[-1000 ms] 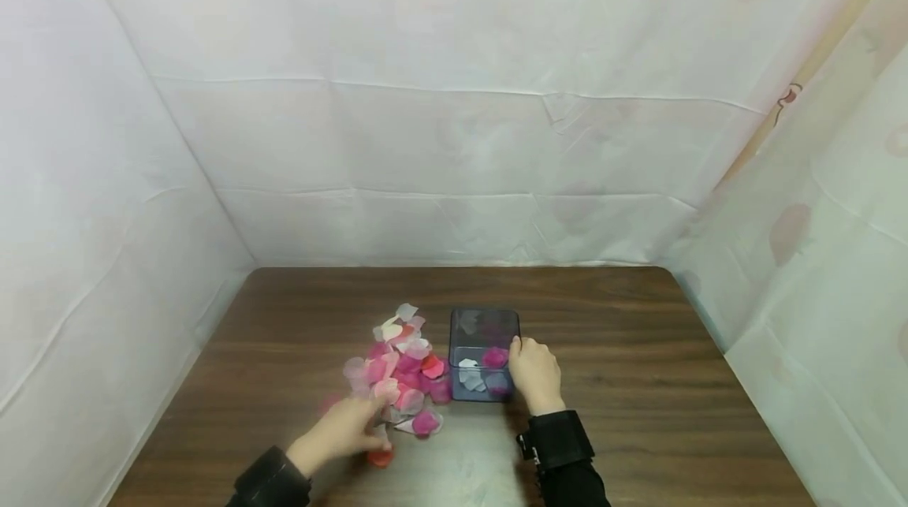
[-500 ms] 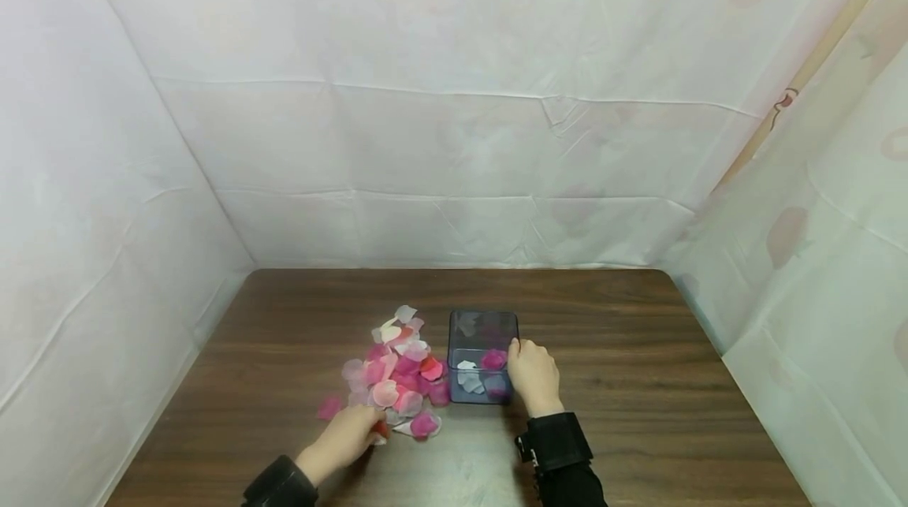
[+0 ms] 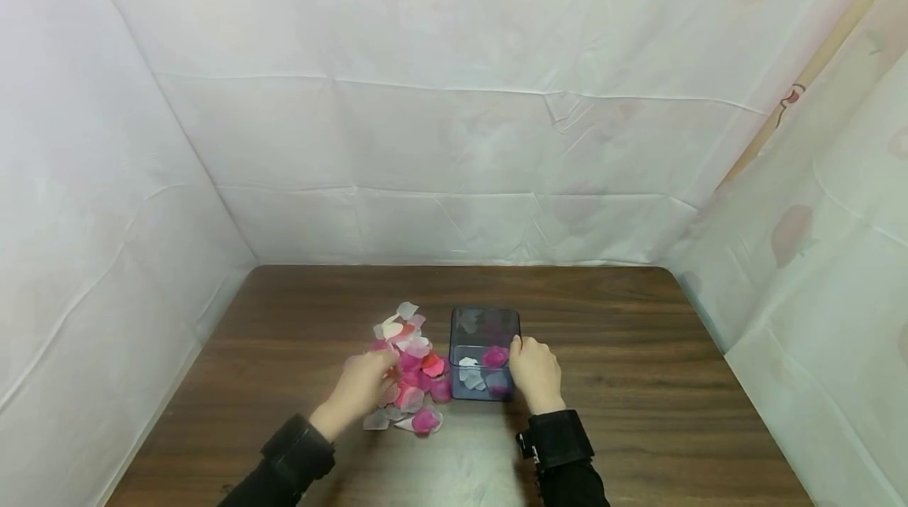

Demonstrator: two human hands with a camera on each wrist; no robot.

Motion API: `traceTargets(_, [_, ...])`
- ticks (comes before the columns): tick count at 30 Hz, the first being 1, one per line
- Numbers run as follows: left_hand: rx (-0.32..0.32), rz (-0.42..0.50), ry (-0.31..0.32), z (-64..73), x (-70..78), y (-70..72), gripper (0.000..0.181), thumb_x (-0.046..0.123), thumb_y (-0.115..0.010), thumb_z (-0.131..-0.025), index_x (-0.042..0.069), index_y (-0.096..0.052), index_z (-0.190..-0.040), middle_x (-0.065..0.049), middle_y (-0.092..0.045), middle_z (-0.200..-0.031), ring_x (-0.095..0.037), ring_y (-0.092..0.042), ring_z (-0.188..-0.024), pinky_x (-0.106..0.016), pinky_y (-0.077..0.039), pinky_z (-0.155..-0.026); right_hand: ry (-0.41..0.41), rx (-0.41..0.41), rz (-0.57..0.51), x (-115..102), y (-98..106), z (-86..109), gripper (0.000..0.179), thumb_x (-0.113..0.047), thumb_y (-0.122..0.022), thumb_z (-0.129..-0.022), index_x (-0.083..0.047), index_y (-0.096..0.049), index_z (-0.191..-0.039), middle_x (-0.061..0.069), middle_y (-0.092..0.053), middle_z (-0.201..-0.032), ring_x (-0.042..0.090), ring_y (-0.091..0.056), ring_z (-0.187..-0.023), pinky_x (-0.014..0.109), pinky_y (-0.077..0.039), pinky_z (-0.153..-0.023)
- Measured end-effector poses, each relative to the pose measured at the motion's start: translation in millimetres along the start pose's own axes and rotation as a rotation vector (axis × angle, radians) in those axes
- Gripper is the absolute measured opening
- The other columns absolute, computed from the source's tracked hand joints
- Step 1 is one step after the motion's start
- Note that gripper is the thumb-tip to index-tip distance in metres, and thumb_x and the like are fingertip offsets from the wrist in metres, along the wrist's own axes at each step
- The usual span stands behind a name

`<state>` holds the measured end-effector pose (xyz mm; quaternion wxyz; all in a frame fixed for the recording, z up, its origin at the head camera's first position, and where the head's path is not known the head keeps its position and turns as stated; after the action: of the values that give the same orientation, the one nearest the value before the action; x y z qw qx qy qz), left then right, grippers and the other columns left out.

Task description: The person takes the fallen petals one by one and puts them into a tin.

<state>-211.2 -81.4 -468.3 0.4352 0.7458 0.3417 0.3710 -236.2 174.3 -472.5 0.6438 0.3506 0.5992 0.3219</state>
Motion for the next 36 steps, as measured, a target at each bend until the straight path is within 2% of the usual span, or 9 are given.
traceTargets(6, [0.092, 0.002, 0.033, -40.8, 17.2, 13.8, 0.004, 0.010, -0.073, -0.077, 0.013, -0.071, -0.078, 0.002, -0.069, -0.079, -0.019, -0.062, -0.078, -0.034, -0.048, -0.071, -0.003, -0.004, 0.012, 1, -1, -0.2, 0.042, -0.023, -0.031, -0.100, -0.009, -0.039, -0.061, 0.002, -0.033, -0.056, 0.017, -0.037, -0.051, 0.029, -0.031, -0.052])
traceTargets(10, [0.083, 0.080, 0.042, -62.6, 35.1, 12.3, 0.007, 0.010, -0.066, -0.085, 0.013, -0.072, -0.087, 0.000, -0.072, -0.085, -0.018, -0.067, -0.081, -0.030, -0.051, -0.070, -0.005, -0.013, 0.010, 2, -2, 1.0, 0.042, -0.023, -0.031, -0.100, -0.009, -0.038, -0.061, 0.003, -0.033, -0.056, 0.017, -0.037, -0.051, 0.029, -0.030, -0.052])
traceTargets(15, [0.053, 0.157, -0.024, -83.4, 66.6, 6.6, 0.013, 0.006, -0.062, -0.088, 0.014, -0.071, -0.094, -0.001, -0.069, -0.090, -0.017, -0.067, -0.083, -0.027, -0.052, -0.069, -0.013, -0.009, 0.010, 4, -1, 1.2, 0.042, -0.023, -0.031, -0.100, -0.008, -0.039, -0.062, 0.003, -0.032, -0.056, 0.017, -0.036, -0.051, 0.029, -0.030, -0.050])
traceTargets(21, [-0.094, 0.127, -0.118, -92.1, 95.1, -9.4, 0.019, 0.010, -0.066, -0.086, 0.014, -0.070, -0.104, 0.000, -0.071, -0.099, -0.014, -0.067, -0.090, -0.025, -0.053, -0.076, -0.008, 0.008, 0.034, 4, 0, -0.6, 0.040, -0.022, -0.033, -0.100, -0.004, -0.051, -0.069, 0.005, -0.040, -0.058, 0.021, -0.047, -0.058, 0.035, -0.038, -0.055])
traceTargets(24, [-0.170, 0.103, -0.141, -90.6, 98.2, -16.7, 0.027, 0.014, -0.068, -0.085, 0.015, -0.067, -0.112, -0.001, -0.070, -0.109, -0.015, -0.065, -0.100, -0.027, -0.051, -0.085, -0.006, 0.004, 0.032, 4, -2, -1.1, 0.041, -0.022, -0.033, -0.099, -0.002, -0.055, -0.072, 0.006, -0.043, -0.059, 0.021, -0.048, -0.059, 0.036, -0.039, -0.056])
traceTargets(26, [-0.186, 0.120, -0.145, -88.7, 96.8, -17.3, 0.030, 0.015, -0.069, -0.085, 0.014, -0.066, -0.115, -0.001, -0.068, -0.112, -0.016, -0.063, -0.104, -0.028, -0.050, -0.090, -0.005, 0.004, 0.029, 3, -3, -0.8, 0.040, -0.022, -0.033, -0.099, -0.001, -0.056, -0.074, 0.006, -0.043, -0.060, 0.021, -0.048, -0.060, 0.035, -0.039, -0.056])
traceTargets(30, [-0.129, 0.161, -0.133, -83.0, 89.5, -11.5, 0.030, 0.017, -0.068, -0.087, 0.016, -0.064, -0.117, -0.003, -0.063, -0.118, -0.020, -0.057, -0.112, -0.033, -0.047, -0.094, -0.005, 0.000, 0.019, 4, -4, 0.1, 0.040, -0.022, -0.033, -0.100, -0.003, -0.053, -0.070, 0.004, -0.039, -0.058, 0.019, -0.045, -0.057, 0.033, -0.036, -0.054])
traceTargets(34, [0.023, 0.133, -0.064, -75.0, 74.7, -2.6, 0.030, 0.024, -0.066, -0.088, 0.017, -0.061, -0.117, -0.007, -0.057, -0.121, -0.026, -0.050, -0.117, -0.044, -0.043, -0.094, 0.000, 0.004, 0.002, 5, -4, 0.5, 0.041, -0.022, -0.032, -0.100, -0.007, -0.044, -0.063, 0.002, -0.033, -0.056, 0.017, -0.038, -0.051, 0.029, -0.031, -0.051])
traceTargets(36, [0.106, 0.121, -0.014, -70.1, 65.0, 1.4, 0.026, 0.026, -0.065, -0.088, 0.017, -0.060, -0.111, -0.006, -0.058, -0.113, -0.024, -0.053, -0.108, -0.042, -0.043, -0.088, 0.003, 0.013, -0.001, 4, -2, -0.1, 0.042, -0.022, -0.032, -0.100, -0.008, -0.039, -0.061, 0.002, -0.032, -0.055, 0.016, -0.035, -0.050, 0.028, -0.030, -0.050])
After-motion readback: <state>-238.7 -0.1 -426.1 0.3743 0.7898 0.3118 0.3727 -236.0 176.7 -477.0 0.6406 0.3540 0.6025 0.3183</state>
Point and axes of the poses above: each hand's wrist, its own z-axis away from the middle knuckle, its own y-axis out of the back of the hand, x = y × z, the point moved 7 cm from there along -z, towards the middle knuckle
